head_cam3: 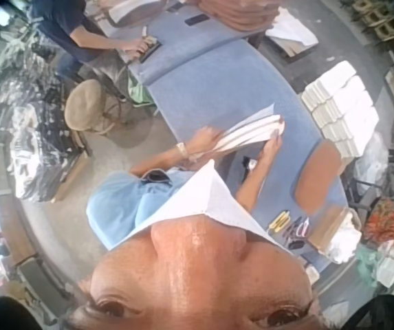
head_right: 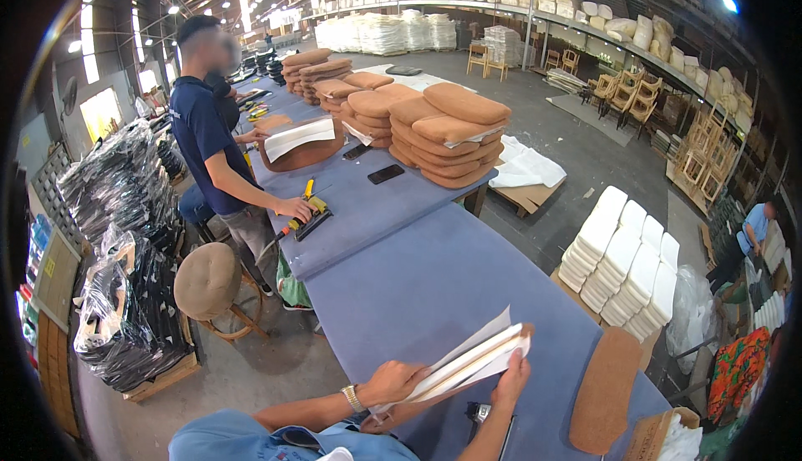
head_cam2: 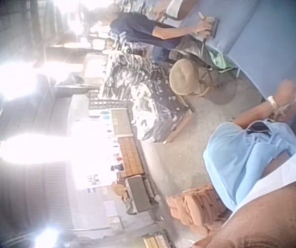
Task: The person assembles cushion components by wrapping foam inserts with fabric covers. They use a staple gun to secure the fabric to the foam and a utility knife to trim excess material. The person handles multiple cushion pieces sequentially at a workbench.
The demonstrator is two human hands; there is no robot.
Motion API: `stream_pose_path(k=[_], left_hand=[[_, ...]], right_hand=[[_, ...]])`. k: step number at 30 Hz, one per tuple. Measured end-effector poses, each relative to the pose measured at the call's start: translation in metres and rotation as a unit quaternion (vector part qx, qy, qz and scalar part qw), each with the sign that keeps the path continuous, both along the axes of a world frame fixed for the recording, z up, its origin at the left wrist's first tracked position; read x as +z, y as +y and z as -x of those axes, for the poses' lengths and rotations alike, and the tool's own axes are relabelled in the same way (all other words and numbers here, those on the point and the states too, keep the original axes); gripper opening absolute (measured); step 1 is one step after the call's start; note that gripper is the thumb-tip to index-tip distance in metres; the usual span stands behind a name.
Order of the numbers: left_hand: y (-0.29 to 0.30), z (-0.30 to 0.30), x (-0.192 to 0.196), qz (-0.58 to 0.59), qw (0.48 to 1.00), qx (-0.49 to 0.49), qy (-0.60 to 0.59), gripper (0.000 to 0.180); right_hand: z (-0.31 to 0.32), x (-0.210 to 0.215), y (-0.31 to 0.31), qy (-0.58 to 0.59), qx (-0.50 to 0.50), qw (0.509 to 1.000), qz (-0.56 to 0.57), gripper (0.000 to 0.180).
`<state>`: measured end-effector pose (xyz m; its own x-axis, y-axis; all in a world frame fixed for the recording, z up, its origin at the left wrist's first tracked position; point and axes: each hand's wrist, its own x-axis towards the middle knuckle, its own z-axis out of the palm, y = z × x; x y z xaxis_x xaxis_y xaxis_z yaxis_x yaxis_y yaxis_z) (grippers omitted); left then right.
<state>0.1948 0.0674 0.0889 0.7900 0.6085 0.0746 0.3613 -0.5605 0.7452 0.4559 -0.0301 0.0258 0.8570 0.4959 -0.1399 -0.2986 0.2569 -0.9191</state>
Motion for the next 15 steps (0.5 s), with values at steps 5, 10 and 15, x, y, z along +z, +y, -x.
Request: stream_pose_path(k=[5,10,15], left_hand=[[0.000,-0.026,-0.002,0.032,0.999,0.004,0.017,0.038],[-0.008,-0.042,-0.024,0.044,0.999,0.013,0.024,0.038],[-0.010,-0.048,-0.015,0.070,0.997,-0.013,0.042,0.039]], right_hand=[[-0.026,0.024,0.017,-0.044,0.029,0.998,0.025,0.043],[-0.038,-0.009,0.011,-0.054,0.017,0.994,0.093,0.050],[-0.038,-0.002,-0.006,-0.087,0.008,0.988,0.126,0.046]])
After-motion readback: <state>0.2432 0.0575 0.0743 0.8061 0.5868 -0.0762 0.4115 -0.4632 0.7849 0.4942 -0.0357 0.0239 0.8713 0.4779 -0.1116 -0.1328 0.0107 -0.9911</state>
